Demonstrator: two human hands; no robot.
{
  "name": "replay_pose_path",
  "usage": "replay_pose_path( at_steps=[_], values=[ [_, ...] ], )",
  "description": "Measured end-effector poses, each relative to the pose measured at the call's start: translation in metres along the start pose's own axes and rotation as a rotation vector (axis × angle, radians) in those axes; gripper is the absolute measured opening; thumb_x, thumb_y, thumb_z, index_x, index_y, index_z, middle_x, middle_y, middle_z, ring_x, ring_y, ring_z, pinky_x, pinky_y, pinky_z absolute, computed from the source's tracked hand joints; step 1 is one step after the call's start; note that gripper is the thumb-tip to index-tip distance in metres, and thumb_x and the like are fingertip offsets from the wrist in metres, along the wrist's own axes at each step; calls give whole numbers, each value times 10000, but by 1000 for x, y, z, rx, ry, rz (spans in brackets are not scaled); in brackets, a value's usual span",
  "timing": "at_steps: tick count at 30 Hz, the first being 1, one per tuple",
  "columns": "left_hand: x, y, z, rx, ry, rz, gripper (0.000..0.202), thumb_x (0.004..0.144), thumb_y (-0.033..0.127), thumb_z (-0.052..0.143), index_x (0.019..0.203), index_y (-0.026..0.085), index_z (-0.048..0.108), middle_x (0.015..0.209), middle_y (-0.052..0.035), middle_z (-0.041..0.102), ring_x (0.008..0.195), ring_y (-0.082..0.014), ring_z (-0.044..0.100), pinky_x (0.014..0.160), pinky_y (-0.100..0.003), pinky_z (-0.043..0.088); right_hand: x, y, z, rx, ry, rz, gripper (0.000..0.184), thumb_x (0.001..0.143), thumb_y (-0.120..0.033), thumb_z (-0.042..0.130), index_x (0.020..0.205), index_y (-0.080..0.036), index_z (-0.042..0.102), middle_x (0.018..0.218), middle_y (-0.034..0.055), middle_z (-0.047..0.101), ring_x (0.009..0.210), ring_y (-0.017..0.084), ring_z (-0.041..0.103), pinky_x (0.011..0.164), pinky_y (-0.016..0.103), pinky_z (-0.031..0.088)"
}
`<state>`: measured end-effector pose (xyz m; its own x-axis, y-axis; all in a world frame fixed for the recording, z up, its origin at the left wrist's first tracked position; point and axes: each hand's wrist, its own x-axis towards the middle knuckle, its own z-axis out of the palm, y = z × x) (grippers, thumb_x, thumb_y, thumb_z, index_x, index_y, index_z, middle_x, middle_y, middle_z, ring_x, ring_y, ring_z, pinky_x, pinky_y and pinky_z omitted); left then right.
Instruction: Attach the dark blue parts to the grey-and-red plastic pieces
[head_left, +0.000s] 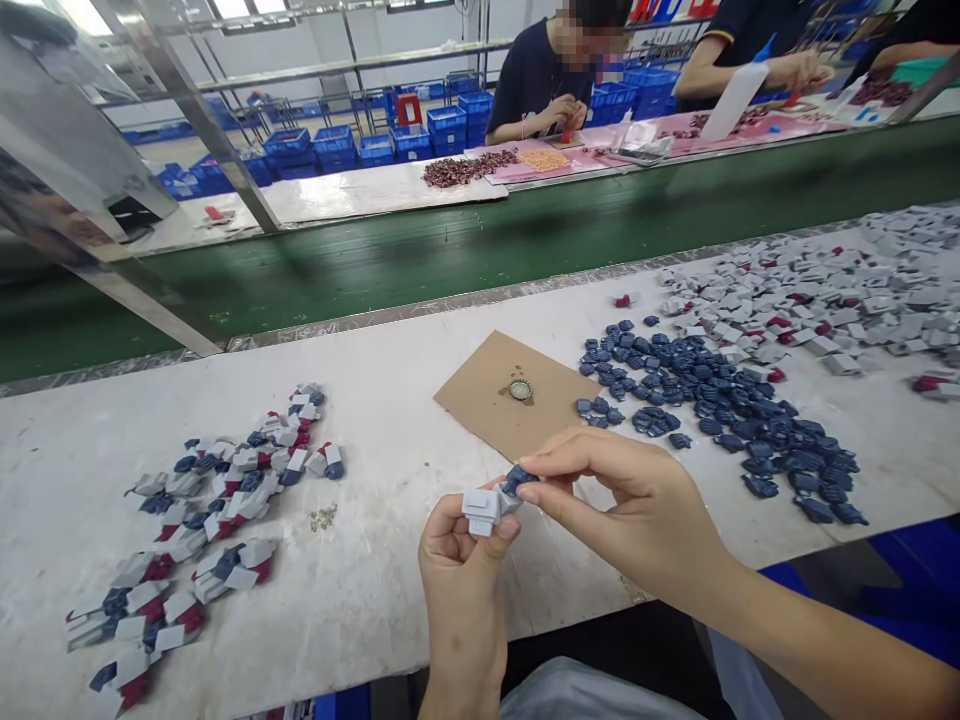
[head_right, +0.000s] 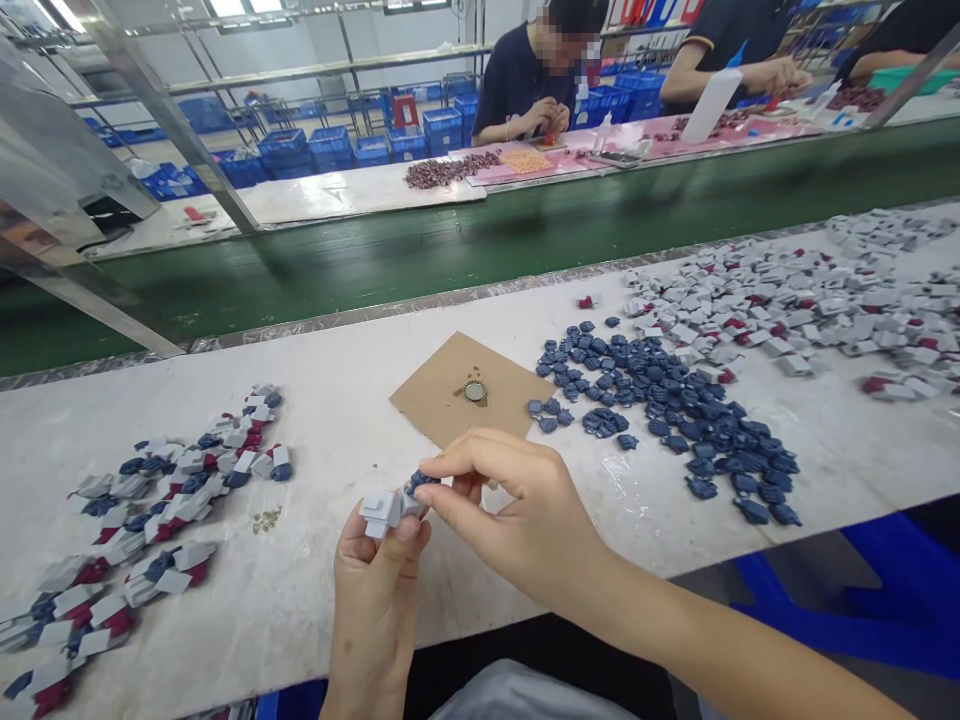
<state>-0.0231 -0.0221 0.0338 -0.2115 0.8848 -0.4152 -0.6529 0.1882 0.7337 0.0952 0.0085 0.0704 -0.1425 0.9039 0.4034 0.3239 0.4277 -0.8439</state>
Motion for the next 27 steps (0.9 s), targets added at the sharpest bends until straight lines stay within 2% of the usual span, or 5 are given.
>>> replay_pose_path(
  at_steps=[10,16,20,24,27],
  values=[
    [-8,-8,4,135,45,290,174,543,218,815,651,232,678,756,39,729,706,-83,666,686,-115,509,-9,-2,3,-34,-6,-129,157,784,-78,574,829,-211,645,705,15,641,624,118,602,539,234,487],
    [13,-7,-11,220,-121,226,131,634,147,755,701,212,664,718,34,718,709,-84,667,674,-118,511,-10,13,-1,11,-78,1,191,857,-185,508,926,-228,681,892,42,678,842,157,617,734,295,496],
    [10,-6,-13,409,-267,219,117,661,133,716,752,200,686,813,-19,730,749,-137,678,661,-175,539,8,12,-3,365,-42,411,394,902,-463,380,924,-208,679,993,56,677,948,168,607,835,320,469],
    [-9,-19,-14,658,-327,325,105,649,157,701,733,220,705,831,-45,733,787,-214,682,702,-284,555,12,7,3,718,-260,956,589,870,-588,311,690,-140,648,655,57,667,599,124,619,603,249,483],
    [-20,-30,-17,761,-283,340,130,659,233,696,783,266,715,918,-46,724,870,-264,666,723,-357,553,-3,9,1,814,-253,1097,663,857,-615,278,542,-123,591,492,28,578,407,74,498,425,183,360]
  ],
)
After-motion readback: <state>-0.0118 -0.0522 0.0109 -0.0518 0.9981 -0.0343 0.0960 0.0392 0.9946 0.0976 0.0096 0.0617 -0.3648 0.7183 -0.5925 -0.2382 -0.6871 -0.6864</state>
